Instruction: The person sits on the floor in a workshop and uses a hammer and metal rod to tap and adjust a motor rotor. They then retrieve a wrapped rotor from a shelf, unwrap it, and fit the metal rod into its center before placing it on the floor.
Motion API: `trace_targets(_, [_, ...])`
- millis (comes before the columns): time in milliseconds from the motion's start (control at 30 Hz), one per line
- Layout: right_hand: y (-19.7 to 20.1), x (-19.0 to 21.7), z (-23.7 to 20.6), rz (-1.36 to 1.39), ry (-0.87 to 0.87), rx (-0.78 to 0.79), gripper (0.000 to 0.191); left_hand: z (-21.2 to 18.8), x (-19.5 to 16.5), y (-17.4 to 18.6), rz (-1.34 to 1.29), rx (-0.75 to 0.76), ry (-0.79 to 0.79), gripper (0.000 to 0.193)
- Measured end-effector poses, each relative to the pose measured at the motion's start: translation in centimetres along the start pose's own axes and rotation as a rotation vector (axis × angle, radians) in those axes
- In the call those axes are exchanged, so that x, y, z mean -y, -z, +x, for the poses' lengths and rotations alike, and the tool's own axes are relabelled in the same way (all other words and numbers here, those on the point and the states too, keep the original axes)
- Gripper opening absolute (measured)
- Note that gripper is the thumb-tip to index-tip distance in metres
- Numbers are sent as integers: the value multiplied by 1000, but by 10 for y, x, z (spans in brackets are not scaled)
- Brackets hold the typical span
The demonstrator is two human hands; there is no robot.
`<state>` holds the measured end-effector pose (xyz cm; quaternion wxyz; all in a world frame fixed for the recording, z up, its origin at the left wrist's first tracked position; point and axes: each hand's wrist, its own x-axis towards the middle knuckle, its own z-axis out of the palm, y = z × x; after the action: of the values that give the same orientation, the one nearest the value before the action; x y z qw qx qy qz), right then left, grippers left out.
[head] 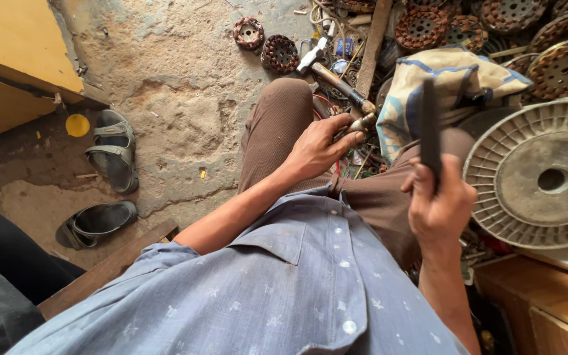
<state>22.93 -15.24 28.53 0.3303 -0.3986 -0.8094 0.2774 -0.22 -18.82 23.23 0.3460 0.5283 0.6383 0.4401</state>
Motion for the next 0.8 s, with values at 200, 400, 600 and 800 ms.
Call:
trace_targets(200, [-4,6,6,-358,-55,269,25,-4,4,-3,93,-109,-88,30])
trace_targets(400, [-2,11,10,116,67,-178,36,0,7,-5,168,-107,-89,29])
trace_targets(600, [-11,2,17,-192,-32,105,25,-2,11,-5,186,-176,-77,26])
trace_targets(800, [5,6,13,-203,-38,123,27,-3,14,-6,110,-172,-98,31])
